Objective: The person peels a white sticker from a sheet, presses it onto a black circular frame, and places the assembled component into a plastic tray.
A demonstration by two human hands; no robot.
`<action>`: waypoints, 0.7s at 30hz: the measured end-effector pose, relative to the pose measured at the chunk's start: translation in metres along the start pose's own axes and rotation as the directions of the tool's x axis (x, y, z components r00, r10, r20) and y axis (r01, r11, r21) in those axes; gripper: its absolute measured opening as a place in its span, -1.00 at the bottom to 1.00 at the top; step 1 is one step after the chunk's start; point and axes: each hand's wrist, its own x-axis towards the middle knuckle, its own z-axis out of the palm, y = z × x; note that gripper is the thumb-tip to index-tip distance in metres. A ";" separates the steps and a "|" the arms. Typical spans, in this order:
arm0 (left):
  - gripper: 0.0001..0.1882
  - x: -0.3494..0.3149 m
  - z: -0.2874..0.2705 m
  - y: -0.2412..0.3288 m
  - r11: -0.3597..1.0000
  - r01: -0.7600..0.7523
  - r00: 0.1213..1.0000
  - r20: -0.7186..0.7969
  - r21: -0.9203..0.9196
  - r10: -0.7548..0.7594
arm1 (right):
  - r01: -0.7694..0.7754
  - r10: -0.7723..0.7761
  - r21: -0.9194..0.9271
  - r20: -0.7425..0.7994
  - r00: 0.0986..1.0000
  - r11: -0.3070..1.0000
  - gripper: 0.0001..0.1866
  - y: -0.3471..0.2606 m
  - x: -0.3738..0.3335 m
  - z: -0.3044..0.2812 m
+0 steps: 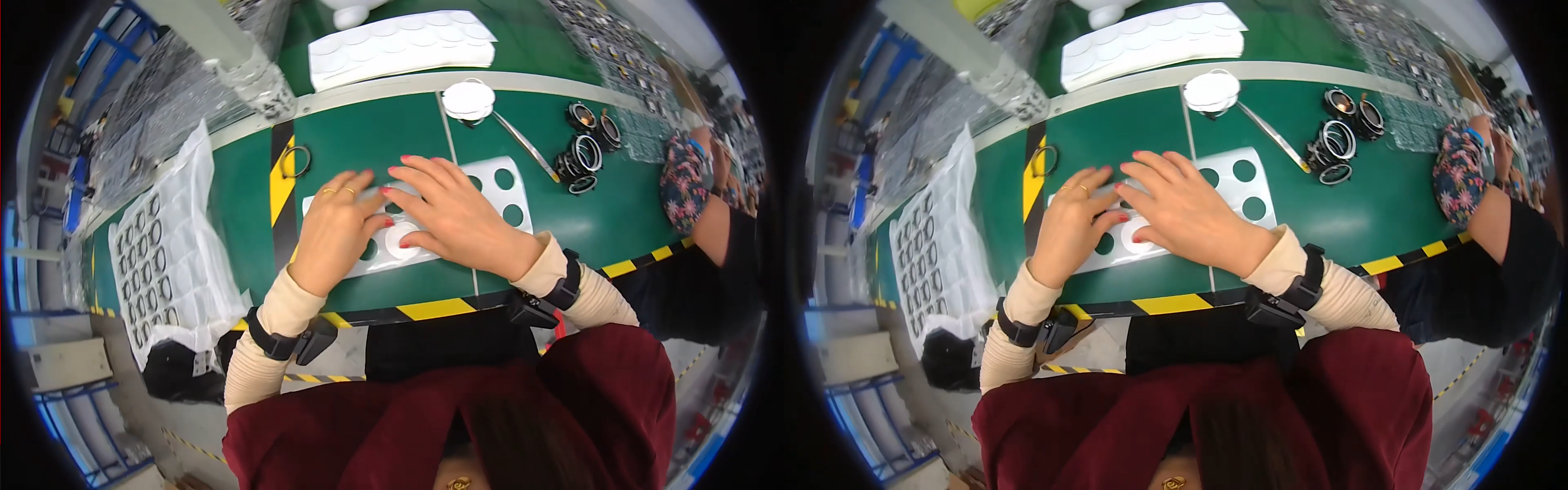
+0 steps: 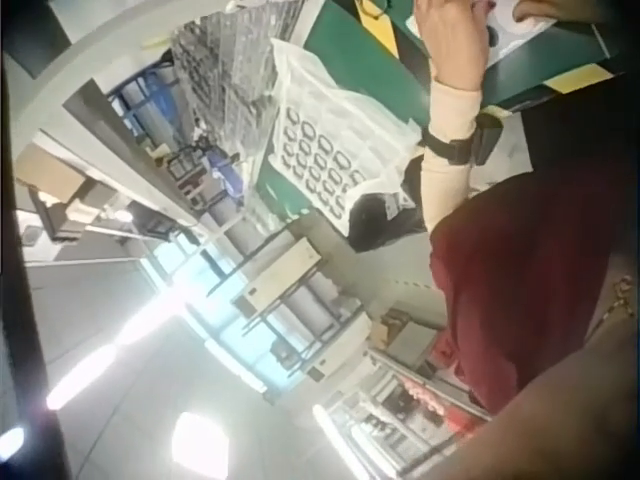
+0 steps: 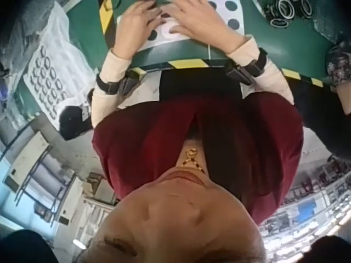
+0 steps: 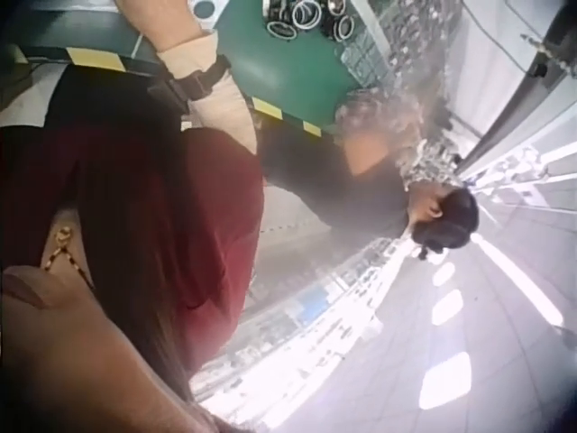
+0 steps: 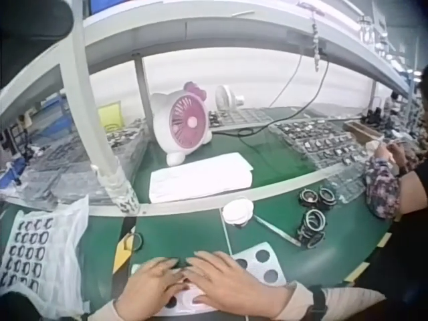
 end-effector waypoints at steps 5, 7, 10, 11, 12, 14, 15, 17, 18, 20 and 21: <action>-0.82 -0.012 0.000 -0.001 0.987 -0.011 1.000 -0.008 0.162 0.012 | 0.071 -0.071 0.028 0.021 0.997 0.997 -0.40 -0.001 0.004 0.002; -0.86 -0.009 -0.007 0.005 0.761 0.450 0.893 0.252 -0.467 -0.374 | 0.095 -0.095 0.037 0.002 0.995 0.995 -0.40 0.000 0.004 0.002; -0.91 -0.010 -0.009 0.008 0.638 0.511 0.859 0.322 -0.575 -0.398 | 0.121 -0.119 0.042 -0.041 0.992 0.992 -0.39 -0.001 0.004 0.002; -0.93 -0.011 -0.009 0.010 0.572 0.537 0.843 0.364 -0.620 -0.397 | 0.143 -0.140 0.050 -0.059 0.988 0.988 -0.42 -0.003 0.004 0.001; -0.93 -0.012 -0.007 0.011 0.571 0.535 0.843 0.354 -0.623 -0.405 | 0.160 -0.155 0.056 -0.079 0.985 0.986 -0.46 -0.004 0.004 0.001; -0.92 -0.015 -0.002 0.014 0.495 0.552 0.831 0.395 -0.671 -0.391 | 0.186 -0.179 0.068 -0.099 0.979 0.980 -0.49 -0.006 0.002 0.001; -0.91 -0.017 -0.002 0.014 0.456 0.560 0.825 0.415 -0.692 -0.383 | 0.234 -0.225 0.071 -0.116 0.967 0.970 -0.55 -0.006 0.001 0.001; -0.91 -0.020 -0.007 0.020 0.521 0.566 0.822 0.383 -0.639 -0.422 | 0.328 -0.314 0.079 -0.149 0.938 0.942 -0.65 -0.004 -0.002 0.003; -0.90 -0.023 -0.012 0.023 0.581 0.574 0.817 0.358 -0.576 -0.453 | 0.337 -0.322 0.089 -0.150 0.935 0.937 -0.65 -0.003 -0.003 0.003; -0.90 -0.035 -0.027 0.021 0.835 0.433 0.901 0.177 -0.340 -0.395 | 0.344 -0.320 0.132 -0.175 0.931 0.929 -0.71 -0.006 -0.003 -0.002; -0.91 -0.049 -0.043 0.014 0.955 0.270 0.963 0.061 -0.120 -0.264 | 0.350 -0.320 0.158 -0.189 0.928 0.923 -0.73 -0.007 -0.003 -0.004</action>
